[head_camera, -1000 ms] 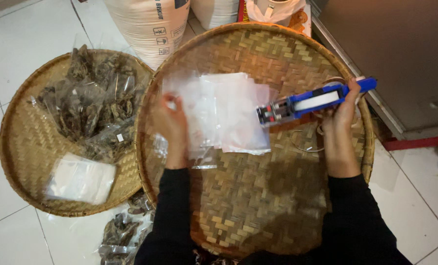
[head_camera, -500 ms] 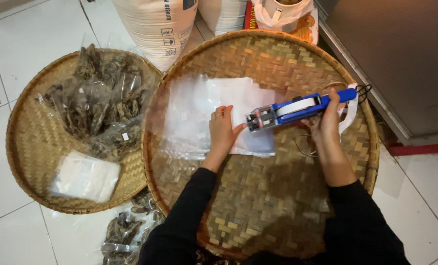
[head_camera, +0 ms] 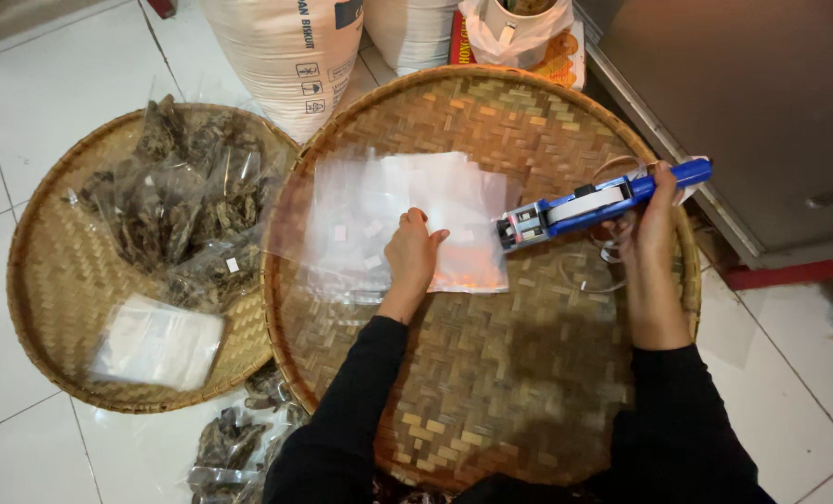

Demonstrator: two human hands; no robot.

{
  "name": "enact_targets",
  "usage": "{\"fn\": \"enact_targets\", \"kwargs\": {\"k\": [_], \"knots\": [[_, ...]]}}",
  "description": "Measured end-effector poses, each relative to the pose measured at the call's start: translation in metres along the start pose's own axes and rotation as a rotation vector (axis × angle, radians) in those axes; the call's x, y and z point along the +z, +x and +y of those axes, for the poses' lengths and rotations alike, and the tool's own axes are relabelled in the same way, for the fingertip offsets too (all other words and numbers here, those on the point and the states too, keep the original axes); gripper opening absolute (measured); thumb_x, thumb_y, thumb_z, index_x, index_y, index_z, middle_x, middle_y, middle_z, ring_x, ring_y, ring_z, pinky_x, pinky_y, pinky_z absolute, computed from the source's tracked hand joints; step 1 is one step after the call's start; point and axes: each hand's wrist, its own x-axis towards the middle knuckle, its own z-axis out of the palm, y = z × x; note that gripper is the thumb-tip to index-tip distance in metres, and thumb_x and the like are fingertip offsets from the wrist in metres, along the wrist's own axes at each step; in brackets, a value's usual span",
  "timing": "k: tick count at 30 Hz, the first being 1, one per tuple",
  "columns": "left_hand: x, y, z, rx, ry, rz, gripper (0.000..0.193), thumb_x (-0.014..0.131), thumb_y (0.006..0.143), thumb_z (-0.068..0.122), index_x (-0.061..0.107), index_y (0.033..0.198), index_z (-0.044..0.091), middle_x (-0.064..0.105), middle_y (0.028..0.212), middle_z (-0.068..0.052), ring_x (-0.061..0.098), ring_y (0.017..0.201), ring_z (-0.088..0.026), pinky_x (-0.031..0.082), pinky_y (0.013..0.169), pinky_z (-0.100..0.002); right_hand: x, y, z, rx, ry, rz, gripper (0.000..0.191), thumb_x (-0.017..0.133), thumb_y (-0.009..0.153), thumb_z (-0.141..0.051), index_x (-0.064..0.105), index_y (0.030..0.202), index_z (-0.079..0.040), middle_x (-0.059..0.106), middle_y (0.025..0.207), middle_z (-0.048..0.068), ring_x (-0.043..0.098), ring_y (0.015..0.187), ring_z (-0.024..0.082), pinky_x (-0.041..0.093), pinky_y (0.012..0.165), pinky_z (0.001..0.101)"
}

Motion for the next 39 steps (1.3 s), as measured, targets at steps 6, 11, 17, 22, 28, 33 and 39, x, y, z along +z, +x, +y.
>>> {"fn": "enact_targets", "kwargs": {"k": [6, 11, 17, 22, 28, 33, 39], "knots": [[-0.005, -0.008, 0.007, 0.106, -0.022, 0.129, 0.047, 0.082, 0.083, 0.025, 0.053, 0.116, 0.008, 0.064, 0.108, -0.014, 0.066, 0.095, -0.037, 0.053, 0.067, -0.049, -0.009, -0.006, -0.01, -0.191, -0.01, 0.168, 0.053, 0.067, 0.098, -0.062, 0.049, 0.121, -0.018, 0.066, 0.09, 0.002, 0.071, 0.067, 0.013, 0.054, 0.049, 0.0263], [-0.004, -0.006, 0.004, 0.058, -0.107, 0.072, 0.049, 0.083, 0.08, 0.023, 0.054, 0.117, 0.008, 0.064, 0.104, -0.012, 0.065, 0.096, -0.034, 0.052, 0.068, -0.048, -0.009, -0.005, -0.016, -0.128, 0.074, 0.052, 0.057, 0.061, 0.106, -0.065, 0.053, 0.12, -0.01, 0.066, 0.092, 0.006, 0.069, 0.067, 0.014, 0.053, 0.049, 0.0261], [-0.01, 0.0, -0.004, 0.123, -0.023, 0.178, 0.048, 0.087, 0.08, 0.028, 0.06, 0.114, 0.009, 0.06, 0.113, -0.015, 0.061, 0.102, -0.036, 0.051, 0.084, -0.046, 0.028, -0.017, 0.012, -0.008, 0.098, 0.053, 0.055, 0.06, 0.095, -0.061, 0.053, 0.12, -0.013, 0.071, 0.092, 0.005, 0.074, 0.07, 0.013, 0.063, 0.056, 0.0276], [-0.007, 0.0, -0.006, 0.089, 0.061, 0.151, 0.068, 0.089, 0.069, 0.03, 0.058, 0.125, 0.008, 0.054, 0.128, -0.02, 0.053, 0.116, -0.04, 0.044, 0.093, -0.052, 0.022, -0.012, -0.003, -0.267, 0.058, 0.079, 0.052, 0.068, 0.103, -0.057, 0.048, 0.119, -0.012, 0.065, 0.092, 0.006, 0.062, 0.065, 0.016, 0.052, 0.052, 0.0289], [-0.003, 0.006, -0.014, 0.11, 0.11, 0.21, 0.078, 0.089, 0.077, 0.034, 0.051, 0.14, 0.007, 0.045, 0.147, -0.026, 0.036, 0.138, -0.05, 0.031, 0.106, -0.06, 0.02, -0.022, -0.006, -0.197, 0.07, 0.02, 0.049, 0.063, 0.1, -0.058, 0.051, 0.117, -0.014, 0.068, 0.095, 0.004, 0.073, 0.078, 0.015, 0.061, 0.061, 0.0303], [-0.023, 0.013, -0.017, 0.033, 0.108, 0.09, 0.099, 0.091, 0.07, 0.042, 0.039, 0.145, 0.004, 0.04, 0.149, -0.028, 0.035, 0.137, -0.049, 0.031, 0.108, -0.059, 0.059, -0.032, 0.036, -0.015, 0.192, -0.031, 0.051, 0.066, 0.096, -0.065, 0.064, 0.099, -0.014, 0.061, 0.075, 0.001, 0.061, 0.065, 0.011, 0.063, 0.075, 0.0389], [-0.035, 0.015, -0.019, -0.145, 0.026, 0.092, 0.103, 0.097, 0.058, 0.037, 0.041, 0.135, -0.002, 0.05, 0.133, -0.027, 0.052, 0.118, -0.044, 0.045, 0.097, -0.049, 0.05, -0.025, 0.044, 0.075, 0.267, 0.035, 0.049, 0.067, 0.094, -0.063, 0.062, 0.09, -0.015, 0.062, 0.069, 0.001, 0.059, 0.06, 0.013, 0.063, 0.073, 0.039]]}}
